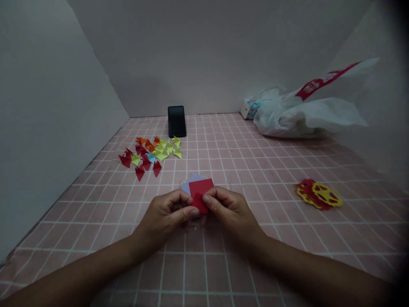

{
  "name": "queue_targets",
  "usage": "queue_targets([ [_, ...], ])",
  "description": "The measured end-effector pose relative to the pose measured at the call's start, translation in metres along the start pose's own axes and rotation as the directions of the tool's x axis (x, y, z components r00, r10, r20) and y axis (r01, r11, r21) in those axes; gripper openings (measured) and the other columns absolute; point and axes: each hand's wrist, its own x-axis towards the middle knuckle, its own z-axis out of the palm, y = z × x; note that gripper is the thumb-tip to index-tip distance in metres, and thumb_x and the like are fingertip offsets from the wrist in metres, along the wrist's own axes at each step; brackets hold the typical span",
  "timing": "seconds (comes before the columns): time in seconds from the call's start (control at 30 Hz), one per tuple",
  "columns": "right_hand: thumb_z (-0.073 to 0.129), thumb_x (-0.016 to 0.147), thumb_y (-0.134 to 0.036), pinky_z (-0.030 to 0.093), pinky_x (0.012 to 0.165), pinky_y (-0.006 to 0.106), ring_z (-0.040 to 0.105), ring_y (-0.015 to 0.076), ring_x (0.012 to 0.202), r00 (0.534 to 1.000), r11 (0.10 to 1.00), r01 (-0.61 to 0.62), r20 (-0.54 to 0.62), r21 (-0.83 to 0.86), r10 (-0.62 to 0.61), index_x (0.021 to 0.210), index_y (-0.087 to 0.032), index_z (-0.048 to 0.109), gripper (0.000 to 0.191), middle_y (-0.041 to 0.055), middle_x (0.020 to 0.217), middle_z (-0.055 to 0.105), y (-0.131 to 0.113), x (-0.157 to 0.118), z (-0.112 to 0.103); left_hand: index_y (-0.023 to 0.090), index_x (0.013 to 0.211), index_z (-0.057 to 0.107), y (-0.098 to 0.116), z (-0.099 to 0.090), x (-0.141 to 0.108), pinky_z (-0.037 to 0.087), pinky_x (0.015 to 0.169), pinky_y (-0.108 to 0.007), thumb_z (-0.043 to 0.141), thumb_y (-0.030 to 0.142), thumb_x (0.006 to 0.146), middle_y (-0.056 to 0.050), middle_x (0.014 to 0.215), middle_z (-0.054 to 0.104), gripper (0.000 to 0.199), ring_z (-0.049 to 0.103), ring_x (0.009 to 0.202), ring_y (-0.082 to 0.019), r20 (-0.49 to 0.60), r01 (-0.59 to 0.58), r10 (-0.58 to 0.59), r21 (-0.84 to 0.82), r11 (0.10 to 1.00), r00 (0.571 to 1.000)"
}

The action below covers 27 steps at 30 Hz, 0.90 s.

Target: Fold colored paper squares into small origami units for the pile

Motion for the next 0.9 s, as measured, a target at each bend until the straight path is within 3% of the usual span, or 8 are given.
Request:
queue_targets([
  [0.2,0.059,0.089,-0.035,0.050,0.058,0.025,0.063,0.0123,0.058,0.998,0.998,-0.032,0.049,0.053,0.030,0.073,-0.018,0.062,0.024,-0.0005,0.064,0.064,0.0023,-0.0008,0.0011,0.015,0.073,0.057,-0.0013,-0.0004,0.0016,0.044,0.050,-0.019,0.066,0.030,0.078,0.005,0.057,0.059,0.018,0.053,0.049,-0.008,-0.018,0.014,-0.014,0.010,1.000,1.000],
  [0.4,0.065,0.083,-0.027,0.045,0.065,0.025,0.057,0.0123,0.068,0.996,0.986,0.091,0.035,-0.143,-0.087,0.078,-0.016,0.065,0.012,0.0003,0.074,0.062,0.0000,0.0015,-0.0022,0.016,0.068,0.056,-0.0016,-0.0029,0.0018,0.039,0.046,-0.019,0.064,0.031,0.080,0.005,0.056,0.053,0.021,0.049,0.046,-0.007,-0.040,-0.007,0.016,0.222,0.975,0.999],
  [0.67,0.062,0.086,-0.025,0.042,0.063,0.025,0.053,0.0119,0.065,0.992,0.977,0.124,0.006,-0.175,-0.125,0.073,-0.018,0.061,0.015,-0.0014,0.069,0.060,0.0016,0.0004,-0.0034,0.014,0.077,0.064,0.0040,-0.0011,0.0000,0.041,0.051,-0.020,0.059,0.030,0.083,0.003,0.061,0.057,0.018,0.053,0.051,-0.009,0.019,-0.062,0.059,0.240,0.969,0.998],
  [0.9,0.061,0.085,-0.025,0.042,0.063,0.027,0.053,0.0133,0.066,0.994,0.972,0.100,0.060,-0.210,-0.090,0.073,-0.017,0.060,0.014,0.0000,0.070,0.060,-0.0006,0.0025,-0.0040,0.015,0.074,0.063,0.0018,-0.0066,-0.0015,0.041,0.055,-0.021,0.058,0.027,0.086,0.003,0.062,0.058,0.018,0.053,0.056,-0.010,0.062,-0.110,0.095,0.324,0.940,0.994],
])
